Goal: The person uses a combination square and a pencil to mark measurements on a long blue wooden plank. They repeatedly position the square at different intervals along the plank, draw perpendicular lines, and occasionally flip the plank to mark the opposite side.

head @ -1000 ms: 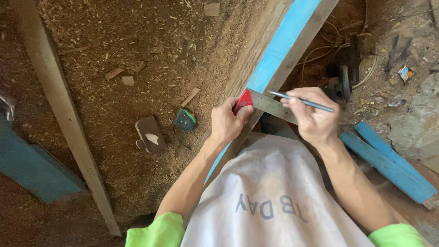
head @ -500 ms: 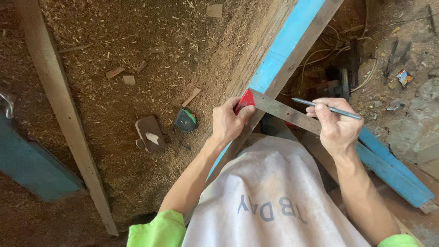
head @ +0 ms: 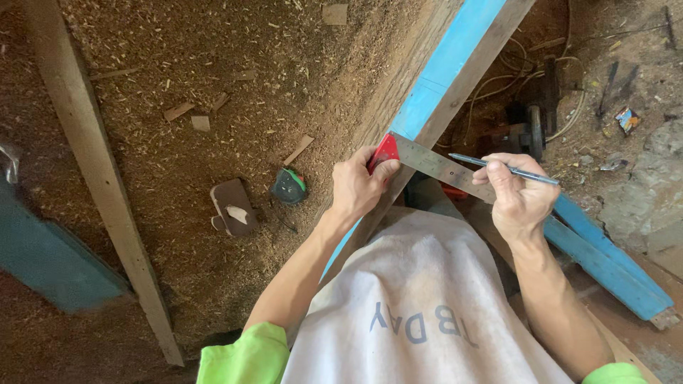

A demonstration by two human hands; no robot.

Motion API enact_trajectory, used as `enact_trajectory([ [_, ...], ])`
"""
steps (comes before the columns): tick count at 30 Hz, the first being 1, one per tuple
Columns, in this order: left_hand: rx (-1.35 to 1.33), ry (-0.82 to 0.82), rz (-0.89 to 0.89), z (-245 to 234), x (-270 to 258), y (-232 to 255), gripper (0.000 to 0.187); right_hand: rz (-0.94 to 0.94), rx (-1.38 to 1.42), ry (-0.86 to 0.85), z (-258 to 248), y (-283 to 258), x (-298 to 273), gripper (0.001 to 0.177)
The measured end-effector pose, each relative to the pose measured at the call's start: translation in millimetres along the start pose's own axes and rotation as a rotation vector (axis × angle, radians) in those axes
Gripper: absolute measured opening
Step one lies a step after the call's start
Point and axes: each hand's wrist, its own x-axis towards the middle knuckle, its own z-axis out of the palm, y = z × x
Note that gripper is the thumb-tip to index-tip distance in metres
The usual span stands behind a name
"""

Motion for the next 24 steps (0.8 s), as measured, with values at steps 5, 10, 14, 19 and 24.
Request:
enact_trajectory([
  [5, 0.034, 0.007, -0.003, -1.2, -0.2, 1.6, 0.037, -0.016, 0.069, -0.013, 7.5, 1.6, 0.7, 0.019],
  [10, 0.055, 0.018, 0.007, -0.5, 0.1, 0.6, 0.037, -0.05, 0.046, -0.052, 18.1, -1.9, 4.5, 0.018],
  [14, 0.081, 0.053, 0.06, 1.5, 0.2, -1.2, 0.037, -0.021, 0.035, -0.047, 35.0, -5.2, 9.7, 0.017],
  [19, 0.102, 0.047, 0.046, 2.1, -1.1, -2.5, 0.036, -0.08, 0.021, -0.127, 50.4, -12.9, 16.3, 0.014],
  [24, 0.106, 0.058, 0.079, 4.6, -1.6, -3.2, 0.036, -0.194, -0.235, -0.225, 39.3, -29.1, 21.6, 0.012],
])
